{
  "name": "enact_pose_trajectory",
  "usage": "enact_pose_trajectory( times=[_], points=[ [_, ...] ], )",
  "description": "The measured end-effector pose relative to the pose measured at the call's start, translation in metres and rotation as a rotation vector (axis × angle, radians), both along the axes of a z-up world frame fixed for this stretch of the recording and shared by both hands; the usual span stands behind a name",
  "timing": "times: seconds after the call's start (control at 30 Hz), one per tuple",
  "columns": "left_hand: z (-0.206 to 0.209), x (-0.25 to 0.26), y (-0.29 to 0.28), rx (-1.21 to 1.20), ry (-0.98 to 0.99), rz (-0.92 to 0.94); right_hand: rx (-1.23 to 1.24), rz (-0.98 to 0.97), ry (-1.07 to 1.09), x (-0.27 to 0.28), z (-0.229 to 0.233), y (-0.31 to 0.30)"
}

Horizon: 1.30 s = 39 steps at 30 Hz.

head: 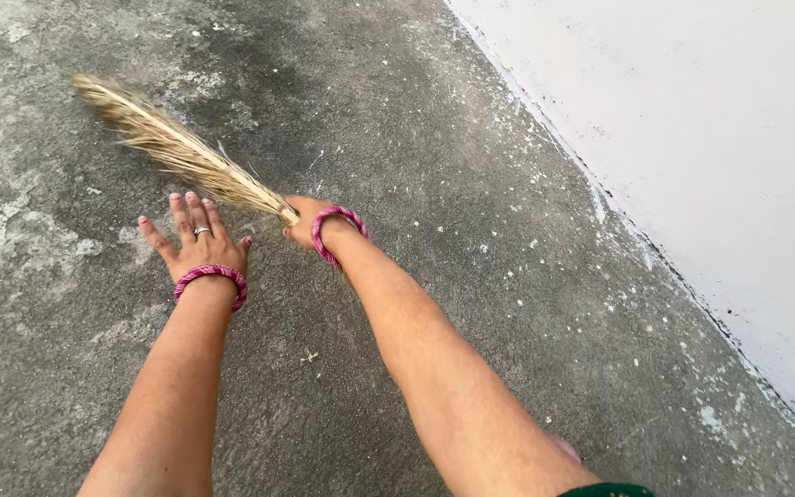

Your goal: The person sweeps a concrete floor using a small broom, moving the broom in short strokes across the surface.

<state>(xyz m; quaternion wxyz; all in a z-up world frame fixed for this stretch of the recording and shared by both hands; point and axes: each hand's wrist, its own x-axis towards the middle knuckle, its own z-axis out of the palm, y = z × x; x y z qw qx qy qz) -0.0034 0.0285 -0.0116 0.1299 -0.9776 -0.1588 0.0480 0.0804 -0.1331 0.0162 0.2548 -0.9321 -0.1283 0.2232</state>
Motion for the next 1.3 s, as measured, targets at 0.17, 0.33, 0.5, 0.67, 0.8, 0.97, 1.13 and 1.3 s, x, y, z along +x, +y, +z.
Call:
enact_pose_trajectory(
  times=[0.17,0.33,0.5,0.67,0.8,0.97,1.13,1.3],
  points=[
    [-0.001,-0.004,0.001,-0.042,-0.006,-0.011,0.115,-0.151,-0.165,0.031,0.004,-0.017],
    [0.005,0.002,-0.008,-0.031,-0.010,-0.017,0.136,-0.501,-0.237,0.091,-0.042,-0.082],
    [0.006,0.019,-0.019,-0.039,-0.025,-0.020,0.081,-0.762,-0.162,0.106,-0.097,-0.117],
    [-0.011,0.021,-0.024,-0.027,-0.022,-0.040,-0.007,-0.627,-0.103,0.087,-0.109,-0.124],
    [-0.011,0.026,-0.018,0.003,-0.019,-0.032,0.028,-0.381,-0.098,0.063,-0.092,-0.105],
    [-0.006,0.029,-0.026,-0.001,-0.006,-0.006,0.041,-0.153,0.022,0.033,-0.082,-0.078],
    [0.000,0.025,-0.035,0.099,0.046,-0.024,0.089,0.215,-0.147,0.042,-0.101,-0.078],
    [-0.003,0.032,-0.038,0.065,0.006,0.003,0.103,0.111,-0.113,0.086,-0.063,-0.108]
  ],
)
